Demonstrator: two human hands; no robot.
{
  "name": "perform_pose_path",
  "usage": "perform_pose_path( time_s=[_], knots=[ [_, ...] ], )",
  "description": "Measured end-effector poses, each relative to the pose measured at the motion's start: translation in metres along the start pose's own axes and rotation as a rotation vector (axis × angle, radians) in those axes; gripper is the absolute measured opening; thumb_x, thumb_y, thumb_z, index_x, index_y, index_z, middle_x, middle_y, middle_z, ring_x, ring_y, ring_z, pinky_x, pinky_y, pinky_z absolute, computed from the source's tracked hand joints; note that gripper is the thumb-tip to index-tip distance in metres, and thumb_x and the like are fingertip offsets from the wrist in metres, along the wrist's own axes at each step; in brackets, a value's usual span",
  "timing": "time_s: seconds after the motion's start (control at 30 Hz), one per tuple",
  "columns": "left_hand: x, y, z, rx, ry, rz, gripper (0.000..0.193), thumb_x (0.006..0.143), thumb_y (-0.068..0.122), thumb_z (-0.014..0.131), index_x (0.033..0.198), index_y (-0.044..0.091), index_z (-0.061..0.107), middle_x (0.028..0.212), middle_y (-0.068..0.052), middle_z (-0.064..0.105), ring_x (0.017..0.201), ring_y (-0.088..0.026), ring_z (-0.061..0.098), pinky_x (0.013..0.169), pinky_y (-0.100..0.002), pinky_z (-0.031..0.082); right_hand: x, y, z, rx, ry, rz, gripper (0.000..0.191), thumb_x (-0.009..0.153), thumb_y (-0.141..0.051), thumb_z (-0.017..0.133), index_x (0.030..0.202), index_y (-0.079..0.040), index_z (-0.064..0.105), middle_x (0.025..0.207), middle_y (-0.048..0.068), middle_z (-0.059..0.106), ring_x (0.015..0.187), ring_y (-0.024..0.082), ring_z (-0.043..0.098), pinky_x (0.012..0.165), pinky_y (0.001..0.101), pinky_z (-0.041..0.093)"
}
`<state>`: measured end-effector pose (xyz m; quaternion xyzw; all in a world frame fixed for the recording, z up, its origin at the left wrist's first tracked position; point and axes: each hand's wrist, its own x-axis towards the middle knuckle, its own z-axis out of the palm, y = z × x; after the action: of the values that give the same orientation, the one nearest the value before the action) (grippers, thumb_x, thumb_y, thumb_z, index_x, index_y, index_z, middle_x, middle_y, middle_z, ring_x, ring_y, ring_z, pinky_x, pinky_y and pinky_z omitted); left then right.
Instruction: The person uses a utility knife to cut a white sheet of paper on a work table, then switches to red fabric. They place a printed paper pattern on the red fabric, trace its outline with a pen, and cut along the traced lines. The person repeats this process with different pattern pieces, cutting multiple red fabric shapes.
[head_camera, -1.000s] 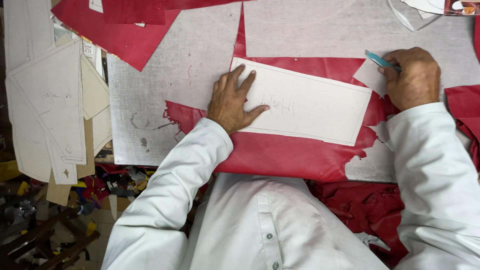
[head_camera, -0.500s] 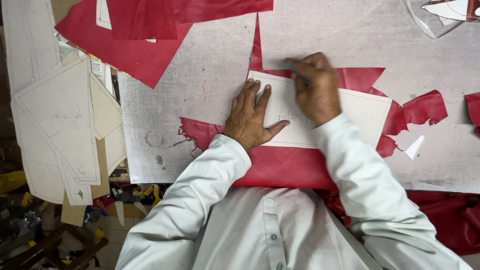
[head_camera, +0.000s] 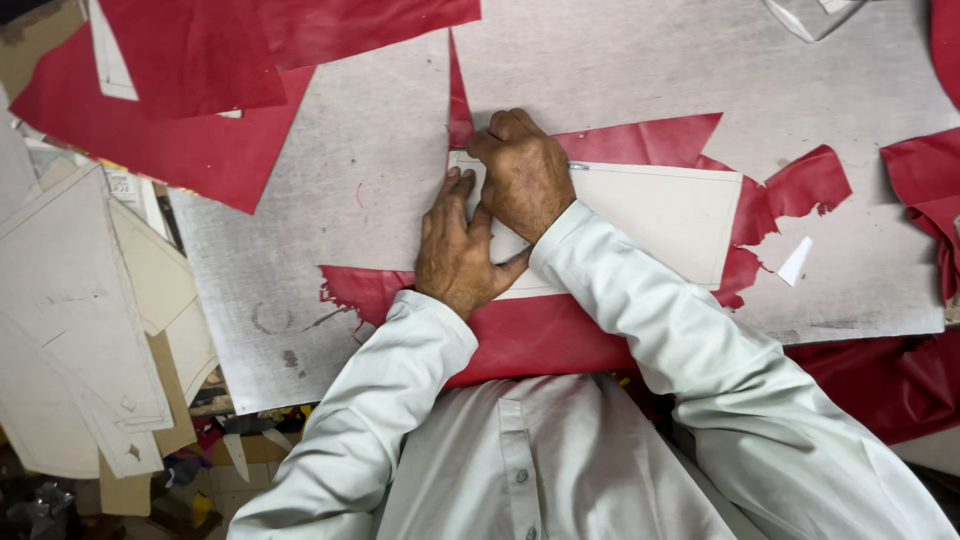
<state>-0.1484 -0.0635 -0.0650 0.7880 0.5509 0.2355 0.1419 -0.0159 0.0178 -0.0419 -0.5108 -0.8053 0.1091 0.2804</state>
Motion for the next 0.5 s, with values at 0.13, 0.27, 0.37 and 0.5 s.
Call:
perform_pose_path(
  time_s=[0.13,0.27,0.37,0.5],
  knots=[
    [-0.002,0.005,-0.001,0.012,0.068,0.02,0.094,0.082,0.063,0.084,0.14,-0.006,0.057,0.146,-0.03,0.047,0.144,-0.045,0.04,0.115,-0.058,0.04,-0.017,0.02,-0.022,-0.042,0.015,-0.007,0.028,0.068,0.013,0.072,0.091,-0.003,0.078,0.092,0.011,0.068,0.09,0.026,0.069,0.066,0.0367,0.059],
    [-0.004,0.004,-0.001,0.053,0.071,0.04,0.097,0.082,0.064,0.084,0.142,-0.005,0.053,0.145,-0.03,0.046,0.145,-0.046,0.039,0.115,-0.058,0.04,-0.038,0.046,-0.05,-0.043,0.038,0.004,0.03,0.071,0.015,0.071,0.093,-0.005,0.079,0.089,0.009,0.068,0.086,0.027,0.068,0.066,0.0374,0.058],
    [-0.004,0.004,0.0,0.058,0.054,0.04,0.097,0.082,0.062,0.085,0.143,-0.007,0.054,0.145,-0.032,0.046,0.143,-0.047,0.039,0.114,-0.059,0.039,-0.056,0.069,-0.07,-0.054,0.045,0.019,0.026,0.074,0.013,0.074,0.092,-0.005,0.079,0.087,0.009,0.067,0.085,0.027,0.067,0.065,0.0377,0.057],
    [-0.003,0.006,0.002,0.085,0.033,0.043,0.098,0.08,0.061,0.087,0.143,-0.006,0.051,0.143,-0.033,0.046,0.143,-0.047,0.039,0.115,-0.06,0.039,-0.081,0.1,-0.096,-0.069,0.061,0.035,0.018,0.081,0.009,0.079,0.093,-0.004,0.078,0.089,0.01,0.066,0.086,0.027,0.067,0.066,0.0378,0.056]
  ],
)
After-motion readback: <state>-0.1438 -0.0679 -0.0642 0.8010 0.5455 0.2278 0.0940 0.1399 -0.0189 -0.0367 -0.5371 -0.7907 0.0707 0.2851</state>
